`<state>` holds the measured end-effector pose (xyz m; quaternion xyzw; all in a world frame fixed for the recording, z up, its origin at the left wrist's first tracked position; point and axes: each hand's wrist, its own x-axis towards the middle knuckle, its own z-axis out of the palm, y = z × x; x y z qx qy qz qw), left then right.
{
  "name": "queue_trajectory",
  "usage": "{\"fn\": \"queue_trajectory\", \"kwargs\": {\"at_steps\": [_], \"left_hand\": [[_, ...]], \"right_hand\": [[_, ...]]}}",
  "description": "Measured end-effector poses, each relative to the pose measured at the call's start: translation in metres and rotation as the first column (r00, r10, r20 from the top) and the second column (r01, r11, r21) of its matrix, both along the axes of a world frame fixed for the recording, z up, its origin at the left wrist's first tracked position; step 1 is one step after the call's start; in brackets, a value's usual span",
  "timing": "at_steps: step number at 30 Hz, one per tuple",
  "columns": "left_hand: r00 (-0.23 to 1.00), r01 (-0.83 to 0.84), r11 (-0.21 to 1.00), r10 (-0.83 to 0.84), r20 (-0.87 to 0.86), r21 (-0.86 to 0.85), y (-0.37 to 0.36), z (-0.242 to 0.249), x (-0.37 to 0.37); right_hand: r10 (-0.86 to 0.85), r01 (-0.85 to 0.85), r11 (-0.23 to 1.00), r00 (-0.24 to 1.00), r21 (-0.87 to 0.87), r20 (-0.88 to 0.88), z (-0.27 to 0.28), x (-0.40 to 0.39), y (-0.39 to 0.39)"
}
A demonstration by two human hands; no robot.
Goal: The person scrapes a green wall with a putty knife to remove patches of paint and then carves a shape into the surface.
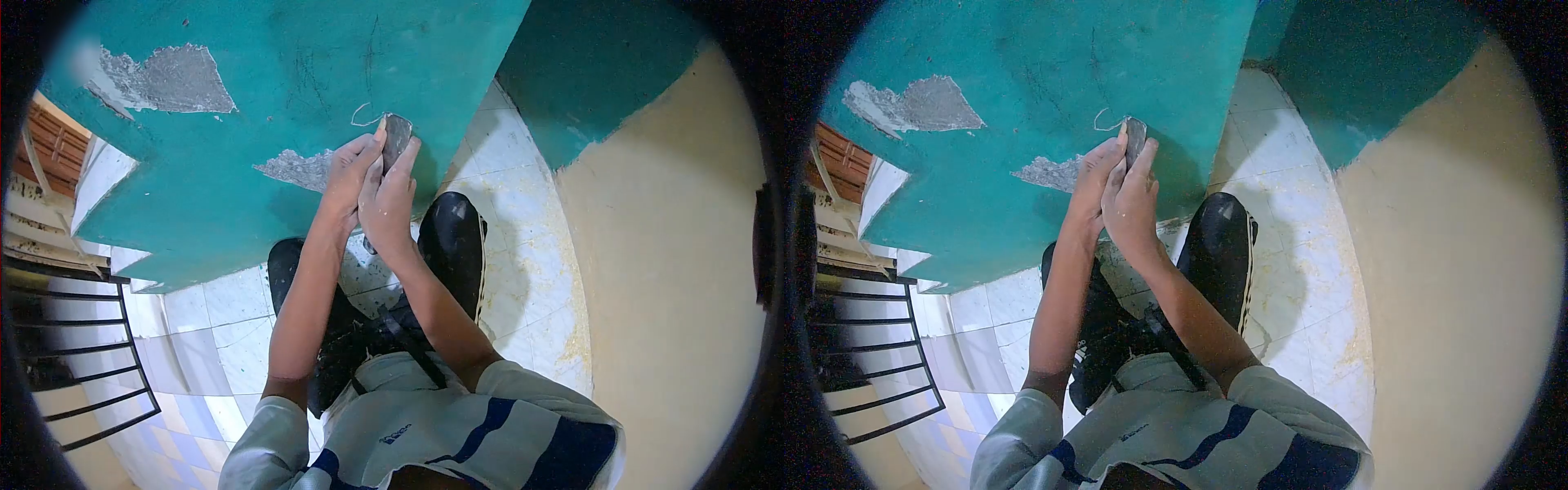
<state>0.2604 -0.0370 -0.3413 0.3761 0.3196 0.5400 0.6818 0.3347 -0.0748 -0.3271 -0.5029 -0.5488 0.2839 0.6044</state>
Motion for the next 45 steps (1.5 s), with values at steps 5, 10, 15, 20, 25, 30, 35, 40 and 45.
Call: {"fn": "queue_trajectory", "kwargs": {"at_steps": [5, 10, 15, 20, 25, 30, 35, 40, 45], "left_hand": [[0.999, -0.03, 0.999, 0.03, -0.031, -0.015, -0.003, 0.007, 0.0], [0.999, 0.019, 1.0, -0.02, -0.046, -0.012, -0.003, 0.007, -0.008], [0.992, -0.043, 0.999, 0.042, -0.122, -0.004, -0.013, 0.021, -0.005], [0.989, -0.039, 0.999, 0.038, -0.145, -0.003, -0.008, 0.003, -0.015], [0.975, -0.083, 0.995, 0.093, -0.203, 0.061, -0.012, 0.008, -0.01], [0.931, -0.139, 0.978, 0.182, -0.316, 0.155, -0.016, 0.013, -0.008], [0.932, -0.263, 0.965, 0.258, -0.254, 0.014, -0.03, 0.016, -0.007], [0.559, -0.46, 0.661, 0.734, -0.385, 0.593, -0.042, 0.008, -0.01], [-0.096, -0.237, -0.081, 0.994, 0.06, 0.968, -0.012, 0.03, -0.04]], "right_hand": [[-0.014, 0.014, 1.0, 1.0, 0.003, -0.015, 0.004, -0.003, -0.002], [0.002, 0.0, 1.0, 0.996, 0.021, -0.092, 0.013, -0.006, -0.006], [-0.022, 0.022, 1.0, 0.997, -0.001, -0.079, 0.005, -0.009, -0.01], [0.005, -0.005, 1.0, 0.996, 0.003, -0.084, -0.002, -0.012, -0.007], [0.039, -0.038, 0.999, 0.993, 0.014, -0.113, -0.01, -0.007, -0.005], [0.088, -0.078, 0.995, 0.978, 0.06, -0.187, -0.015, -0.002, 0.0], [0.29, -0.294, 0.95, 0.956, -0.109, -0.045, -0.005, 0.031, -0.001], [0.222, -0.234, 0.968, 0.967, -0.093, -0.124, -0.024, 0.047, 0.005], [0.266, -0.266, 0.935, 0.963, -0.235, -0.036, -0.027, 0.064, 0.018]]}}
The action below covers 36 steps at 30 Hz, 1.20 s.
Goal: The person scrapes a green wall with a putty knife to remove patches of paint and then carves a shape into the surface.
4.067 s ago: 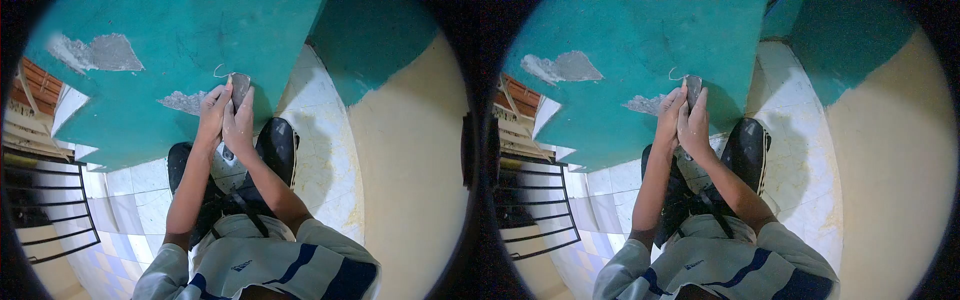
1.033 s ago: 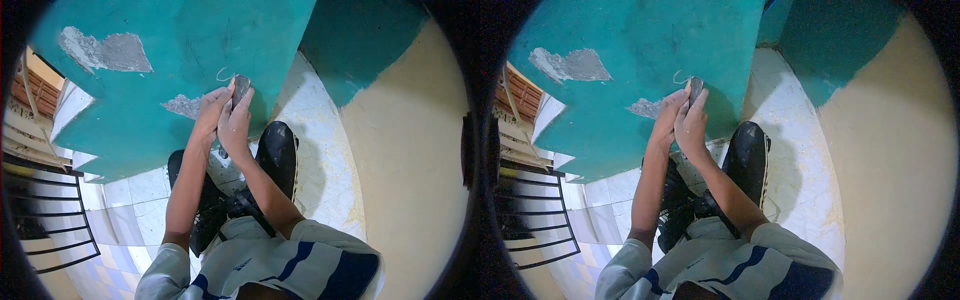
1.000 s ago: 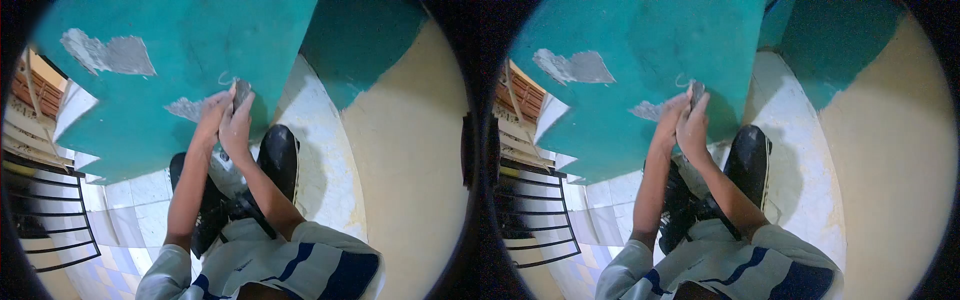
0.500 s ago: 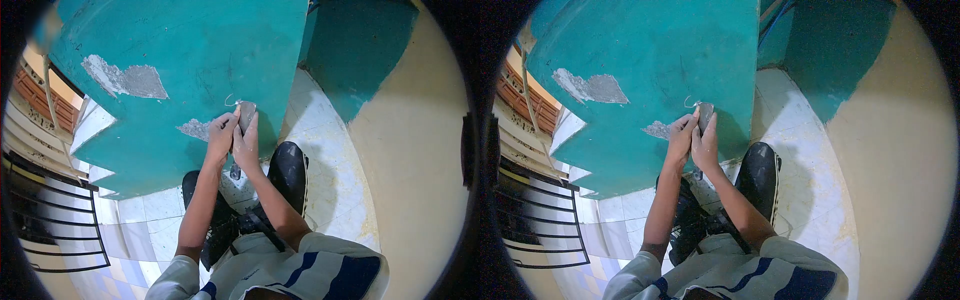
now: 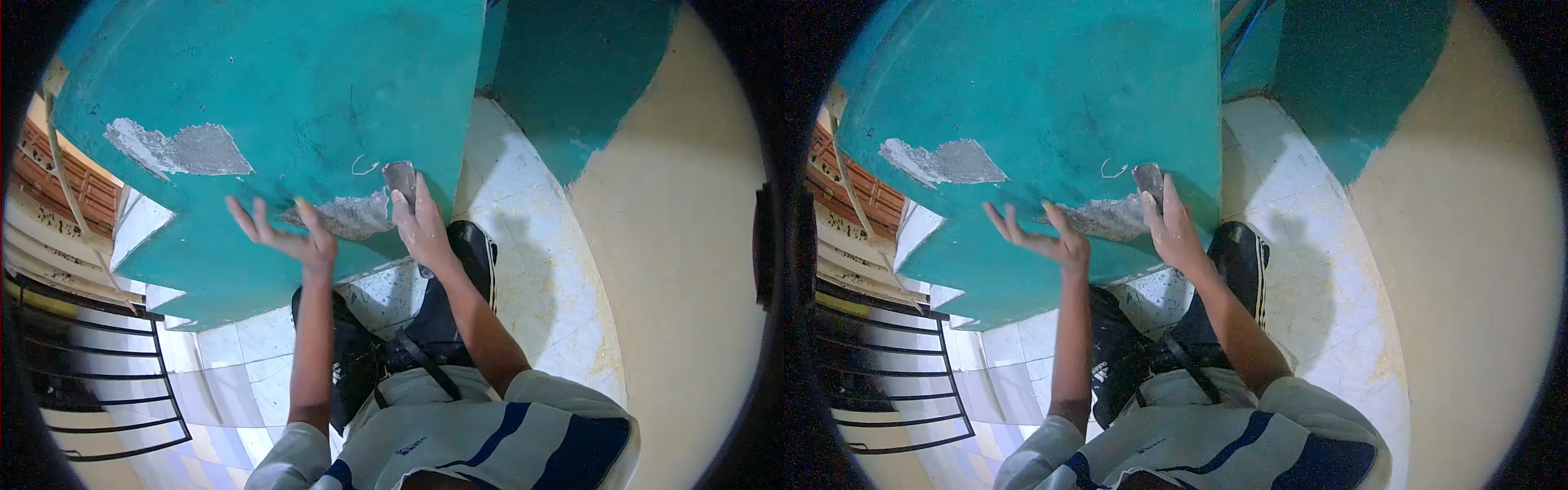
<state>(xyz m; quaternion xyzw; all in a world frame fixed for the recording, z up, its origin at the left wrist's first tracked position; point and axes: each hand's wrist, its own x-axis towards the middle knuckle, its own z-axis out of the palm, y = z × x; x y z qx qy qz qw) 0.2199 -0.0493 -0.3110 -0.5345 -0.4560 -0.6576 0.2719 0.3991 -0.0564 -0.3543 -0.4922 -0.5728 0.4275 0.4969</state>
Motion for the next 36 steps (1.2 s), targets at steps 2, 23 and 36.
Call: {"fn": "queue_trajectory", "kwargs": {"at_steps": [2, 23, 36], "left_hand": [[0.952, -0.306, 0.945, 0.301, -0.062, -0.117, 0.021, 0.006, -0.022], [0.888, -0.405, 0.914, 0.388, -0.246, -0.019, 0.034, -0.009, -0.027], [0.874, -0.431, 0.902, 0.42, -0.243, 0.009, 0.038, -0.009, -0.019]], "right_hand": [[0.028, -0.029, 0.999, 1.0, -0.022, -0.012, 0.004, 0.001, 0.001], [0.047, 0.004, 0.984, 0.957, 0.176, -0.286, 0.029, -0.008, 0.02], [0.269, -0.274, 0.944, 0.962, 0.185, 0.056, -0.025, -0.007, 0.015]]}}
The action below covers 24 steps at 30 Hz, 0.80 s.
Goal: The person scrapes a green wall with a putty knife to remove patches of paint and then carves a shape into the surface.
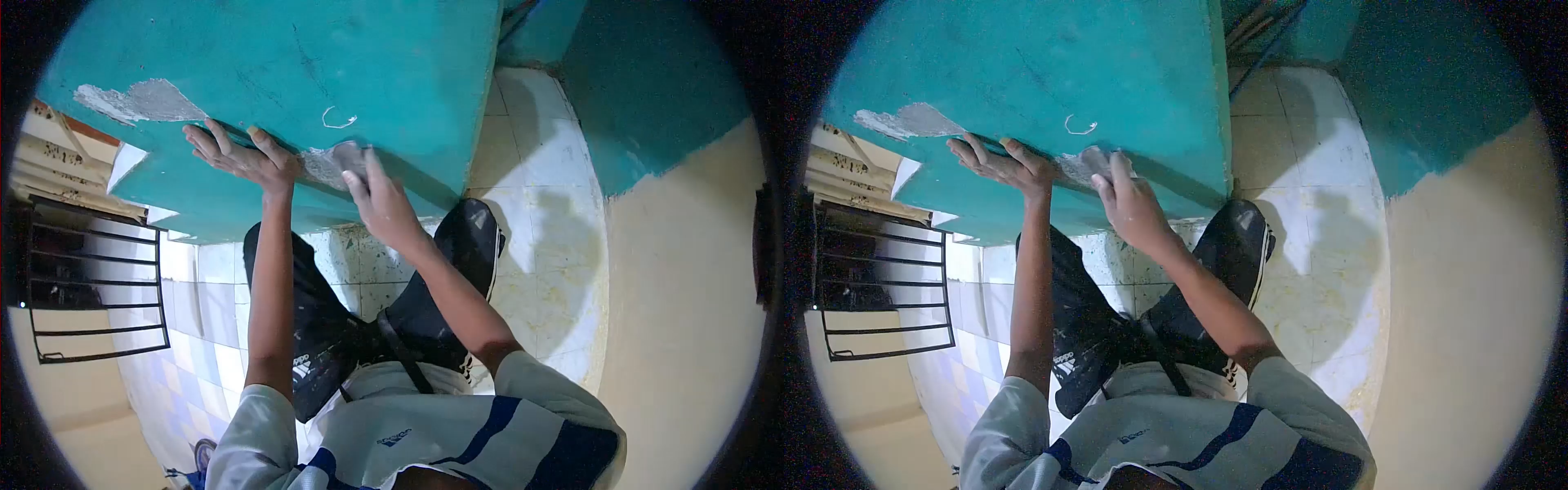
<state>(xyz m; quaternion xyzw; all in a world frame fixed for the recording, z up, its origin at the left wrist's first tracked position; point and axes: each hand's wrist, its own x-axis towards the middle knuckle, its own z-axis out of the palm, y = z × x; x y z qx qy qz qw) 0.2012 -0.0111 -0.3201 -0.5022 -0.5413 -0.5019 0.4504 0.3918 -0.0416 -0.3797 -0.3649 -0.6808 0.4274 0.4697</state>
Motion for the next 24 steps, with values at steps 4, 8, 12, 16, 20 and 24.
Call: {"fn": "queue_trajectory", "kwargs": {"at_steps": [4, 8, 12, 16, 20, 24], "left_hand": [[1.0, 0.024, 1.0, -0.024, -0.002, 0.013, -0.001, -0.005, -0.004], [0.999, 0.044, 0.998, -0.044, -0.001, 0.041, 0.004, -0.004, -0.003], [0.999, 0.039, 0.997, -0.039, -0.005, 0.062, 0.003, -0.005, -0.003], [0.999, 0.033, 0.998, -0.032, -0.009, 0.059, 0.001, -0.005, -0.003], [0.999, 0.05, 0.998, -0.05, 0.0, 0.034, -0.002, -0.01, -0.006], [0.994, 0.101, 0.995, -0.1, 0.047, -0.013, -0.008, -0.023, -0.005]], "right_hand": [[-0.151, 0.121, 0.987, 0.929, -0.108, -0.339, 0.019, -0.001, 0.002], [-0.066, 0.048, 0.988, 0.991, -0.149, -0.114, 0.027, 0.0, 0.0], [-0.019, 0.019, 0.998, 1.0, -0.053, -0.001, 0.005, 0.013, -0.009], [0.003, -0.009, 0.981, 1.0, -0.195, -0.029, -0.063, 0.038, -0.009], [-0.157, -0.353, 0.704, 0.769, -0.616, -0.62, -0.053, 0.074, -0.059], [-0.135, -0.321, 0.567, 0.872, -0.759, -0.47, -0.104, 0.086, -0.134]]}}
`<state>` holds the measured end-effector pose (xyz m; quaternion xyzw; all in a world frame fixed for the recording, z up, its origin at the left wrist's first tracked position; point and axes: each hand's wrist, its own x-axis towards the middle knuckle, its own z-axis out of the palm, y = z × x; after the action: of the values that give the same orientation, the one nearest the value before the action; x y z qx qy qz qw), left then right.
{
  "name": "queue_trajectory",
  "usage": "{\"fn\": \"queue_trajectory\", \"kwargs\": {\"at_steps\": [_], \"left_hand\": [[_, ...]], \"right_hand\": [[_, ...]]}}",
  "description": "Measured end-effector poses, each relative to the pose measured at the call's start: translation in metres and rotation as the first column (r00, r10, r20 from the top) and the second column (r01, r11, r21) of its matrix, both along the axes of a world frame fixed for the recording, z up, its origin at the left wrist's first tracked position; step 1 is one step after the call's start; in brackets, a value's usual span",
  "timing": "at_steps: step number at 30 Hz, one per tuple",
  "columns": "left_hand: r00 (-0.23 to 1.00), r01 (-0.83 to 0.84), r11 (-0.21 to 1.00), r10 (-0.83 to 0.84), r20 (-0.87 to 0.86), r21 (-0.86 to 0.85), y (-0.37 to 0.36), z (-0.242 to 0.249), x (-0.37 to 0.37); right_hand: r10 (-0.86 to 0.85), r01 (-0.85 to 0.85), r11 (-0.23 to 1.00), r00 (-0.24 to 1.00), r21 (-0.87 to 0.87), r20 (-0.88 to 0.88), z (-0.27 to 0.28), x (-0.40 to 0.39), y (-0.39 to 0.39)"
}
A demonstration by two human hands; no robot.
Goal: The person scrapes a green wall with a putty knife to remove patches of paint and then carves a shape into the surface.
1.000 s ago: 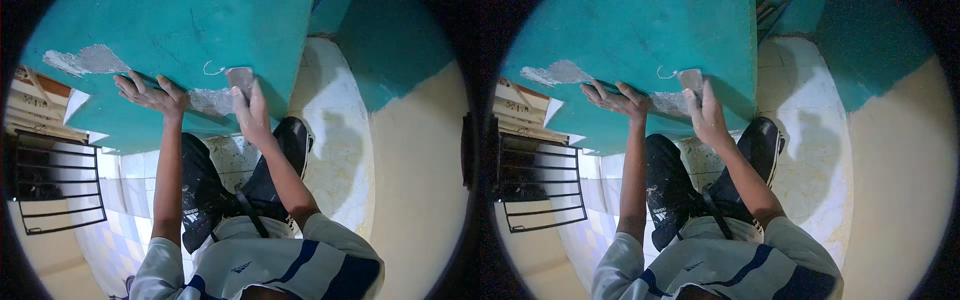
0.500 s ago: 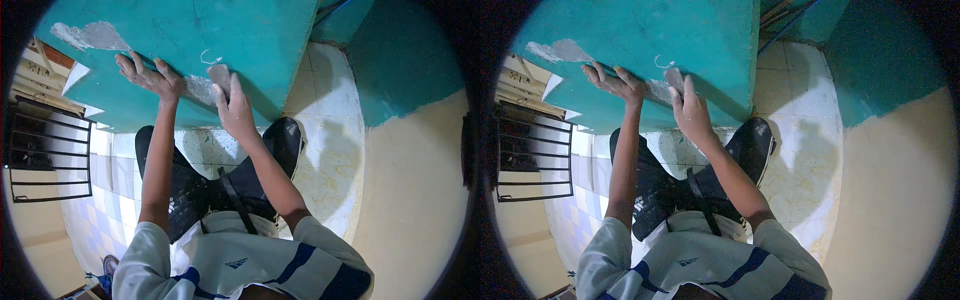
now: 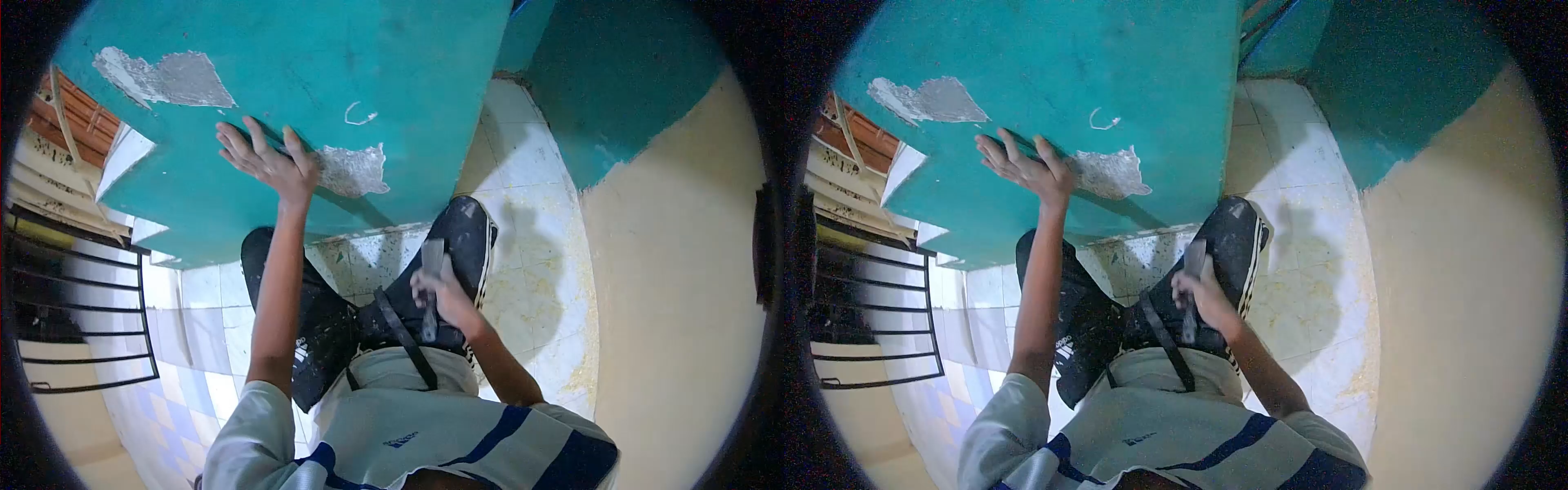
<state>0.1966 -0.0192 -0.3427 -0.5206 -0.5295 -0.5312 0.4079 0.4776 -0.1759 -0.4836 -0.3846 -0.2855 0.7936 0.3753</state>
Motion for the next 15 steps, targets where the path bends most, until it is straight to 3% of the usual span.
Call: {"fn": "queue_trajectory", "kwargs": {"at_steps": [1, 6, 8, 9, 10, 13, 15], "left_hand": [[1.0, 0.03, 0.999, -0.03, 0.002, -0.025, -0.003, 0.0, -0.001], [0.985, 0.17, 0.97, -0.162, 0.061, -0.175, -0.029, -0.002, -0.001], [0.973, 0.228, 0.937, -0.21, 0.095, -0.266, -0.046, 0.003, -0.001], [0.967, 0.255, 0.915, -0.232, 0.109, -0.313, -0.054, 0.006, -0.002], [0.959, 0.282, 0.893, -0.254, 0.124, -0.352, -0.062, 0.008, -0.004], [0.932, 0.361, 0.823, -0.308, 0.188, -0.439, -0.085, 0.011, -0.013], [0.901, 0.432, 0.773, -0.348, 0.26, -0.464, -0.098, 0.013, -0.018]], "right_hand": [[0.06, -0.062, 0.996, 0.998, 0.07, 0.031, -0.011, 0.002, -0.016], [0.013, -0.029, 0.996, 0.981, 0.079, 0.191, 0.038, -0.007, -0.036], [-0.176, 0.086, 0.933, 0.956, 0.348, 0.236, 0.053, -0.024, -0.013], [-0.183, 0.061, 0.921, 0.939, 0.385, 0.29, 0.076, -0.031, 0.005], [-0.222, 0.131, 0.918, 0.951, 0.374, 0.213, 0.096, -0.039, 0.019], [-0.579, 0.04, 0.632, 0.689, 0.774, 0.436, 0.092, -0.064, 0.078], [-0.593, 0.282, 0.645, 0.77, 0.71, 0.233, 0.125, -0.086, 0.097]]}}
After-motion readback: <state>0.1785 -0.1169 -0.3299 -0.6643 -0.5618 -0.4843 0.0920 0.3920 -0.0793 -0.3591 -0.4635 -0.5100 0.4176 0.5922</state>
